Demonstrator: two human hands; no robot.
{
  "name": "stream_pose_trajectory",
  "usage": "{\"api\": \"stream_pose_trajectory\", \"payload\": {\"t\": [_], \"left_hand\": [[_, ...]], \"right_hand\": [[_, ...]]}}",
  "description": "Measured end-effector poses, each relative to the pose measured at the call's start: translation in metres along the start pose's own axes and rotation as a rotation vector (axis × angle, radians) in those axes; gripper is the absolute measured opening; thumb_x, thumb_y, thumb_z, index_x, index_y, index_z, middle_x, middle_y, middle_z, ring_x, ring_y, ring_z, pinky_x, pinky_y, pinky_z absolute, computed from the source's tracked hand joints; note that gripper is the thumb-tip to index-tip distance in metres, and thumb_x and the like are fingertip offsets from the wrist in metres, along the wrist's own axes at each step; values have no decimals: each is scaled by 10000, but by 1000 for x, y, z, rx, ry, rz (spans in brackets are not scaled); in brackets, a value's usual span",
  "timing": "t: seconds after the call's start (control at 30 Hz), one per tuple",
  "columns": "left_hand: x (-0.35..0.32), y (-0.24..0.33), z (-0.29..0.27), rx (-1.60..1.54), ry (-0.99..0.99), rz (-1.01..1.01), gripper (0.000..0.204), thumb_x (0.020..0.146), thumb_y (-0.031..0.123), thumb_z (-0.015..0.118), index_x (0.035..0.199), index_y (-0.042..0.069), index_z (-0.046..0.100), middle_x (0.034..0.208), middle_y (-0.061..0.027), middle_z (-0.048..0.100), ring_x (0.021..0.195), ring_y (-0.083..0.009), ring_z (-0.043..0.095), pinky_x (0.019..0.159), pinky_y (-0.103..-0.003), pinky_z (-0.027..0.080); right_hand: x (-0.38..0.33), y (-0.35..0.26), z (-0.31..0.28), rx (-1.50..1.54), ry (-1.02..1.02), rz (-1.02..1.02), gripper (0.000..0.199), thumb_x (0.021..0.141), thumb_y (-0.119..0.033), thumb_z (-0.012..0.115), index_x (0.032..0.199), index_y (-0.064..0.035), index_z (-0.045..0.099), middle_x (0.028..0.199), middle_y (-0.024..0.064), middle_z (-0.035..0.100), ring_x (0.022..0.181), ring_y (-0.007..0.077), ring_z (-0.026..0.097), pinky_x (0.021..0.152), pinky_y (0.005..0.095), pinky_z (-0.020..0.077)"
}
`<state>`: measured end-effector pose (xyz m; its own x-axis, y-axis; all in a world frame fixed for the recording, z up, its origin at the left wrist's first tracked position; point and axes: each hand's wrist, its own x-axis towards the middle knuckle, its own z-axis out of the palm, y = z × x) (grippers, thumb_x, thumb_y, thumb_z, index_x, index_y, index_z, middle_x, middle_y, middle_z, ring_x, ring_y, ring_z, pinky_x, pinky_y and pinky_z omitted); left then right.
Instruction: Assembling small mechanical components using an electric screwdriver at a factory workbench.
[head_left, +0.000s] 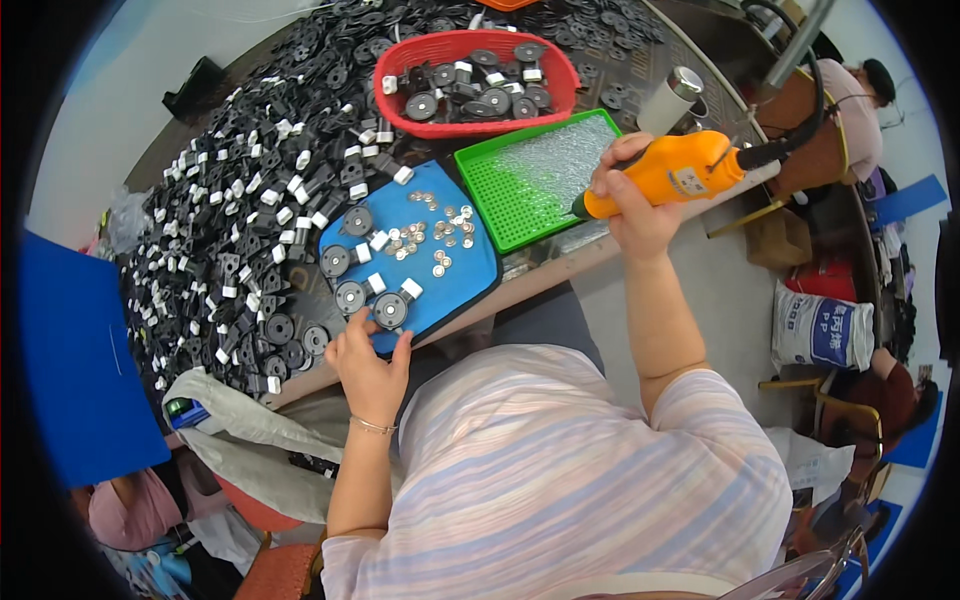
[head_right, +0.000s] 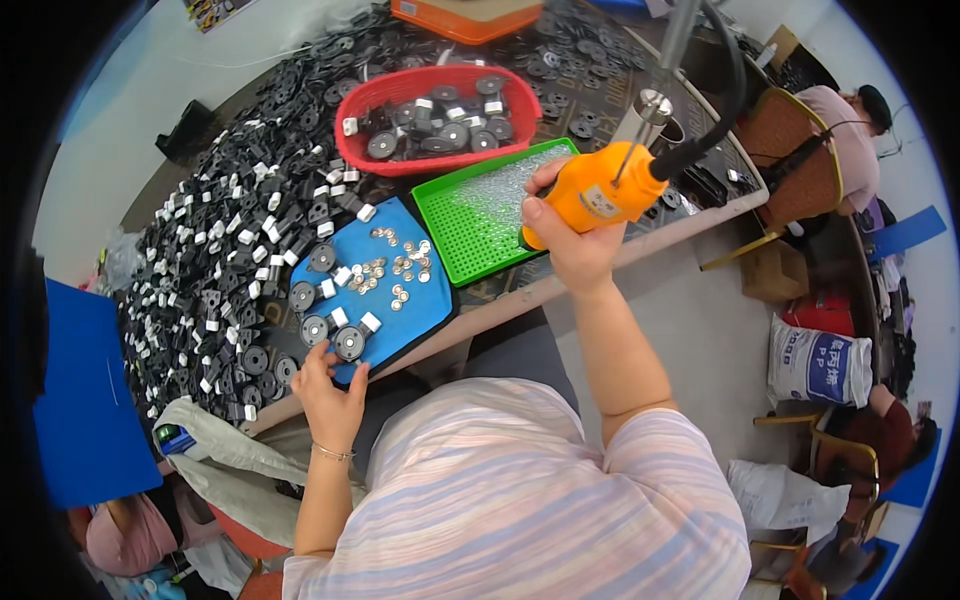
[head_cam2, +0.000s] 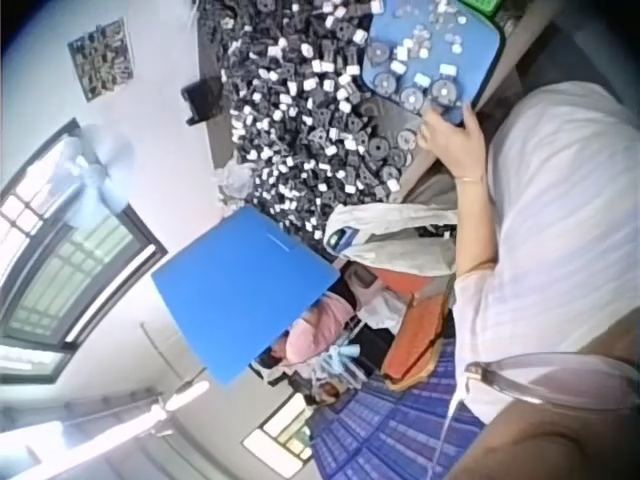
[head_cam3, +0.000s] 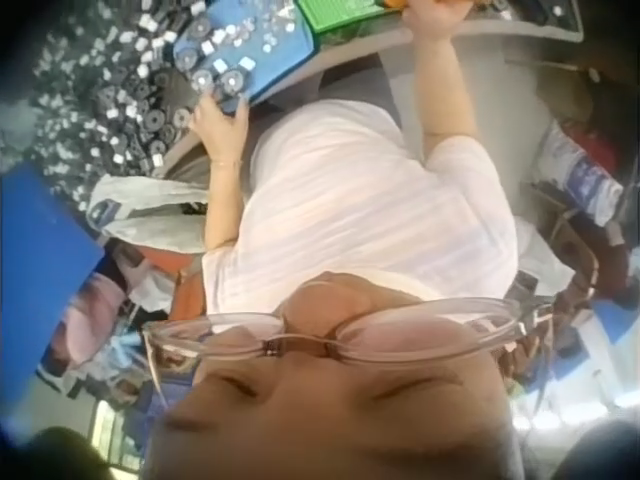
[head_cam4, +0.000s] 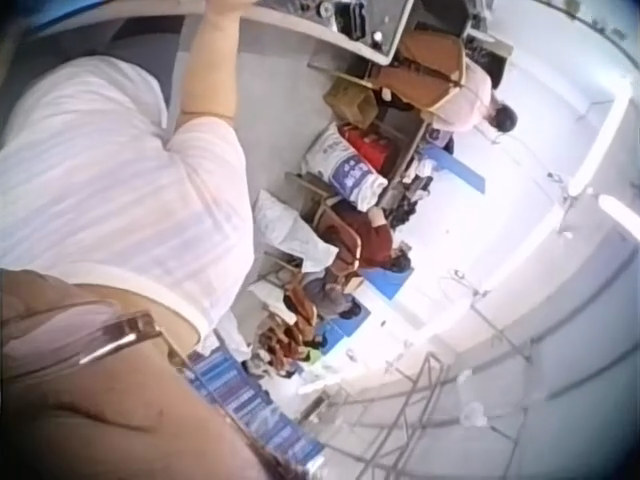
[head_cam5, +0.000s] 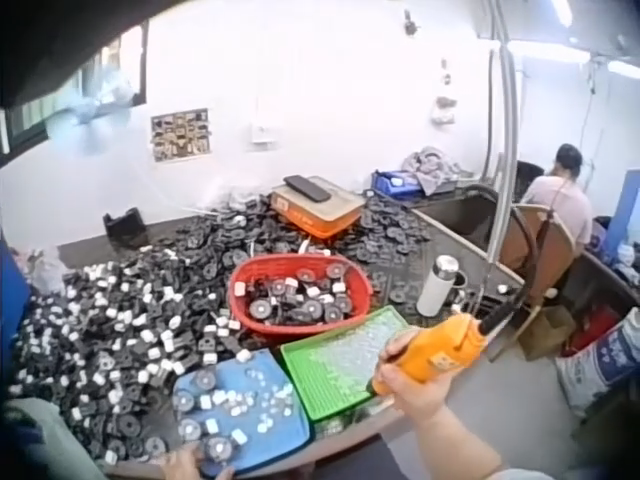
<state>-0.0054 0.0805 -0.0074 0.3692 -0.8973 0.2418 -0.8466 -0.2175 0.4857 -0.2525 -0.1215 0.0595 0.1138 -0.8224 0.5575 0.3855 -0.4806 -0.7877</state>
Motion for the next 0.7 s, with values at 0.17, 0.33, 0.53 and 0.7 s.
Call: {"api": "stream_pose_trajectory", "payload": {"t": [0.17, 0.33, 0.53, 0.7], "left_hand": [[6, 6, -1, 16, -30, 29, 648, 651, 216, 777, 1173, -1, 460, 862, -86, 593, 820, -254, 521, 834, -387, 321], [27, 35, -26, 28, -82, 165, 565, 631, 215, 784, 1087, 13, 518, 892, -105, 580, 822, -282, 519, 784, -394, 361], [107, 112, 36, -262, -300, 674, 288, 761, 151, 651, 1013, 26, 589, 1101, -162, 576, 1041, -339, 528, 905, -407, 405], [163, 173, 130, -336, -371, 896, 248, 804, 143, 606, 1039, 64, 602, 1201, -133, 545, 1134, -326, 484, 940, -392, 400]], "right_hand": [[5, -30, -13, 234, -43, 98, 252, 749, -23, 611, 964, 3, 482, 879, 112, 498, 665, 161, 536, 618, 278, 452], [4, -47, -39, 112, -153, 155, 278, 708, -72, 681, 914, 10, 513, 866, 108, 504, 618, 148, 547, 572, 259, 452], [-3, -43, -48, 5, -14, 187, 326, 660, -51, 716, 912, 10, 518, 853, 106, 514, 616, 149, 547, 576, 257, 455], [-14, -49, -63, 0, -20, 155, 322, 665, -43, 706, 921, 13, 519, 852, 111, 514, 606, 154, 542, 571, 259, 456]]}}
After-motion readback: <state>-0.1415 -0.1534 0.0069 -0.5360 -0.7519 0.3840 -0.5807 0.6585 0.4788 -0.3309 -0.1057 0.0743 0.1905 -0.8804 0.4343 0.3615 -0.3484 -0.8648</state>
